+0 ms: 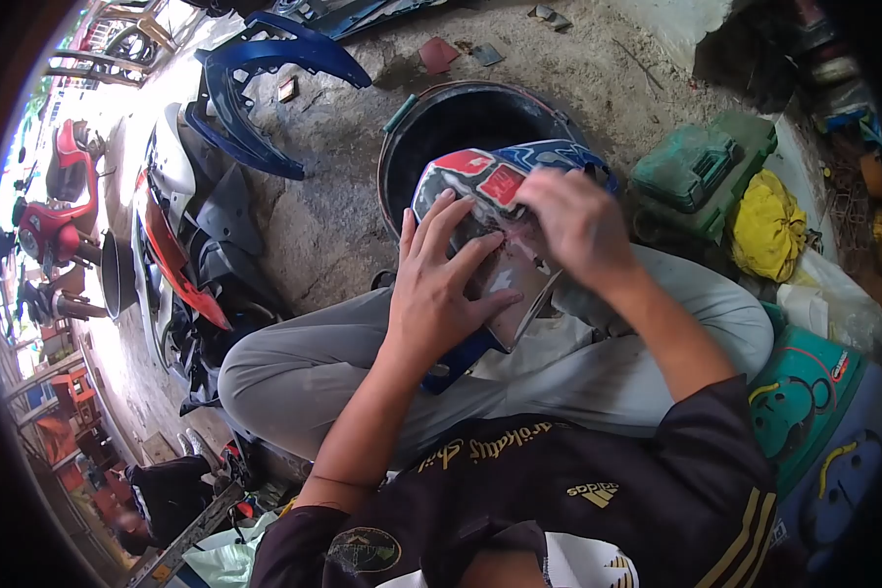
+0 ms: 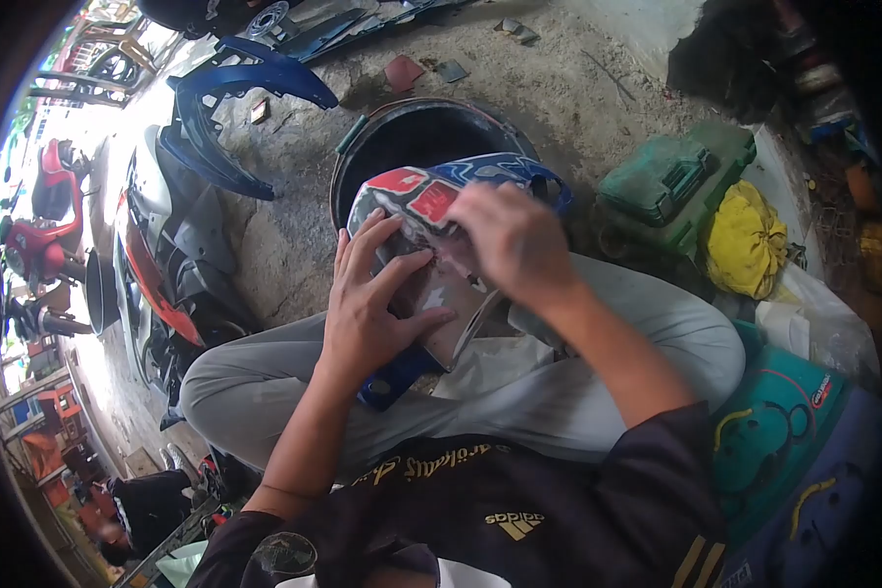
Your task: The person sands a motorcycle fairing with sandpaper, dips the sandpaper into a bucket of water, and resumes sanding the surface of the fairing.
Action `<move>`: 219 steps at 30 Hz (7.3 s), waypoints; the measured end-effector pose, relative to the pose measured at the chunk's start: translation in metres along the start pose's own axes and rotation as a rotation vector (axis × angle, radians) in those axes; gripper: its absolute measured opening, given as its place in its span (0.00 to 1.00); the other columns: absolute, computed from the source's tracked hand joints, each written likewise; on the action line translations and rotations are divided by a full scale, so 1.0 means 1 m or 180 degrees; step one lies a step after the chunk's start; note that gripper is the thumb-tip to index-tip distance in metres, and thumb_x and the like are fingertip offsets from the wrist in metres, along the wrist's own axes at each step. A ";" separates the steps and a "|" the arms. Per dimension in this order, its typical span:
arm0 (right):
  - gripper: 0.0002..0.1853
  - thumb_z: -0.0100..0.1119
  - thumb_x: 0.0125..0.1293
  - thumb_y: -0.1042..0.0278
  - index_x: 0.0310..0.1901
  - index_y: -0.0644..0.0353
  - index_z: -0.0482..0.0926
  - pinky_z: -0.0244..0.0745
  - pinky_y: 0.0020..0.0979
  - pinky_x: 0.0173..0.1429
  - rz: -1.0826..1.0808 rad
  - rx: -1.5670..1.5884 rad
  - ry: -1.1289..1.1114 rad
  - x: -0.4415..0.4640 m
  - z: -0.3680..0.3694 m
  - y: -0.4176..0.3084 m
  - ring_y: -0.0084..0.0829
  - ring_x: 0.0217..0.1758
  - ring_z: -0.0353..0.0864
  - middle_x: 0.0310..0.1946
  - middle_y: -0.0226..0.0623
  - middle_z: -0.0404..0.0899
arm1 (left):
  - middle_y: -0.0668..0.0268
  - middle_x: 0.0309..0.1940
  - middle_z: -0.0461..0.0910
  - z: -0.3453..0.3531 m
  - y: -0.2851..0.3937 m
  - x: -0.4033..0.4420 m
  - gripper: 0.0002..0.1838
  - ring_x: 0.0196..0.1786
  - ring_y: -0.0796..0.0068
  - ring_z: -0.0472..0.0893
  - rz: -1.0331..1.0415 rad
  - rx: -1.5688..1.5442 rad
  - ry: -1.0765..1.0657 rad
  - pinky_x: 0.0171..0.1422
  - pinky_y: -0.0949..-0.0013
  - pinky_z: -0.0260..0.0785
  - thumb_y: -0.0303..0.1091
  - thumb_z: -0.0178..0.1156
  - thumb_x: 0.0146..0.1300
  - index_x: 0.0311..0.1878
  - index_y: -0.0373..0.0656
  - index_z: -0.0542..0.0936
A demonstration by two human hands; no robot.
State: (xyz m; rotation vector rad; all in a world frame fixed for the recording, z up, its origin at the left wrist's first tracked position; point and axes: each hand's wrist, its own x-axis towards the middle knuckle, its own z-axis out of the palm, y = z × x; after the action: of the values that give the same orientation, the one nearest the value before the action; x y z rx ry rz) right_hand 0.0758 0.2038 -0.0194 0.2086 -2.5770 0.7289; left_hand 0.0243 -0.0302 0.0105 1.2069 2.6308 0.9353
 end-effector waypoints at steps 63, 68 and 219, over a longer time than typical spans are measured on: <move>0.16 0.63 0.66 0.80 0.54 0.60 0.89 0.88 0.45 0.57 0.0190 0.0314 -0.0181 -0.019 -0.001 -0.017 0.46 0.51 0.91 0.58 0.43 0.89 | 0.50 0.87 0.67 0.016 -0.004 0.003 0.61 0.90 0.40 0.63 -0.0084 0.0460 0.0057 0.89 0.39 0.57 0.63 0.88 0.37 0.78 0.50 0.79; 0.13 0.63 0.67 0.78 0.51 0.61 0.90 0.88 0.44 0.58 0.0243 0.0247 -0.0049 -0.022 0.004 -0.008 0.45 0.51 0.92 0.58 0.41 0.90 | 0.51 0.87 0.68 0.015 -0.003 0.004 0.62 0.90 0.41 0.63 -0.0141 0.0447 0.0054 0.89 0.40 0.57 0.61 0.89 0.35 0.78 0.49 0.79; 0.16 0.64 0.66 0.77 0.53 0.58 0.91 0.90 0.45 0.57 0.0533 0.0246 0.0153 -0.005 0.003 0.017 0.45 0.52 0.93 0.54 0.42 0.90 | 0.54 0.89 0.65 0.012 0.005 -0.001 0.65 0.92 0.45 0.59 -0.0216 0.0438 -0.0099 0.92 0.42 0.51 0.53 0.89 0.38 0.85 0.45 0.73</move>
State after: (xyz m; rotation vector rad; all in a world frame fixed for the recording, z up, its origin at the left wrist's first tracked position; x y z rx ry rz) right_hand 0.0749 0.2172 -0.0319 -0.0011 -2.5446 0.8835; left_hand 0.0320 -0.0225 0.0029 1.1415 2.7315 0.7291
